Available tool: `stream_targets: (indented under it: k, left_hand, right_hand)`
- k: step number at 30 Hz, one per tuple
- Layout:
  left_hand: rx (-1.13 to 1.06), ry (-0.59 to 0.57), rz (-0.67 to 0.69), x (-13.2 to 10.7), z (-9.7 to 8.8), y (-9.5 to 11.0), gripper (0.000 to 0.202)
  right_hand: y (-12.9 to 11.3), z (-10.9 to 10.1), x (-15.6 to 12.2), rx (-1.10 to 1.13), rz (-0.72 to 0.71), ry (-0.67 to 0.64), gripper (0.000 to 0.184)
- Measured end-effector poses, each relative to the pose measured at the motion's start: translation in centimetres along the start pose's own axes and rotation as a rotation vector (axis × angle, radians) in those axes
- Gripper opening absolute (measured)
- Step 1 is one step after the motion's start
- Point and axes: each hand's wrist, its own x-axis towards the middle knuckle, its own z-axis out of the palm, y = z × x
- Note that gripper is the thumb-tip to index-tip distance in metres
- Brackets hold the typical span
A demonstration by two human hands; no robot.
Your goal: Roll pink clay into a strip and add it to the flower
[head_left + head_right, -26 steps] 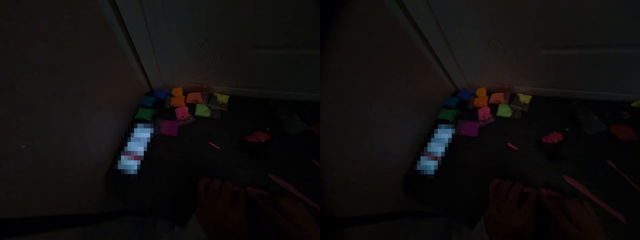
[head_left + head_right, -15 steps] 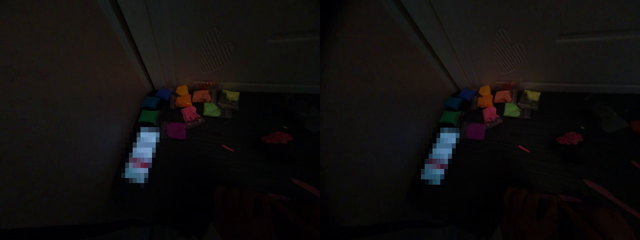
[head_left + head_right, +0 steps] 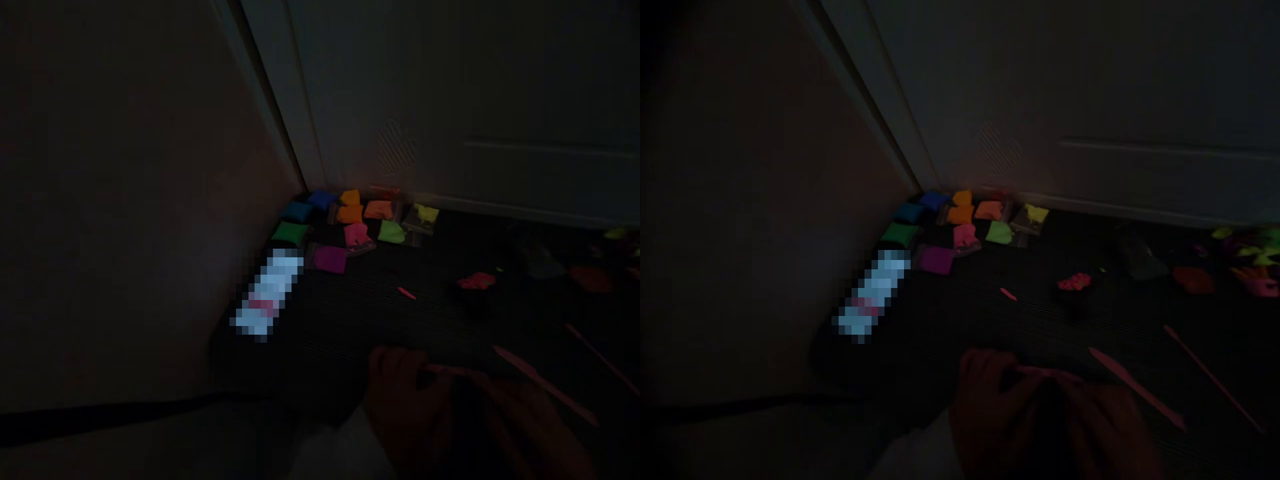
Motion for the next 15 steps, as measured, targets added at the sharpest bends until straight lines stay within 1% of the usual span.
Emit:
stream_targets:
  k: [1, 3, 4, 5, 9, 11, 15]
  left_hand:
    - [0.002, -0.042, 0.056, 0.0, -0.2, -0.2, 0.027]
    - [0.010, -0.171, 0.174, 0.1, -0.6, -0.6, 0.032]
    - [0.027, -0.191, 0.180, 0.1, -0.7, -0.8, 0.033]
    - [0.043, -0.206, 0.211, 0.1, -0.7, -1.0, 0.034]
    - [0.109, -0.169, 0.229, 0.1, -0.5, -1.3, 0.034]
    - [0.151, -0.145, 0.228, 0.1, -0.3, -1.4, 0.036]
    - [0.206, -0.187, 0.267, 0.1, 0.1, -1.6, 0.040]
  right_hand:
    - [0.1, 0.0, 0.0, 0.001, -0.033, -0.026, 0.035]
    - [0.2, 0.2, 0.0, -0.008, -0.049, -0.026, 0.035]
    - [0.2, 0.2, 0.0, -0.010, -0.061, -0.052, 0.035]
    - [0.2, 0.3, 0.1, -0.015, -0.049, -0.042, 0.034]
    - [0.0, 0.6, 0.4, -0.044, -0.075, -0.005, 0.032]
    - [-0.2, 0.8, 0.6, -0.071, -0.062, 0.020, 0.031]
    - [-0.4, 1.0, 0.6, -0.090, -0.027, 0.055, 0.030]
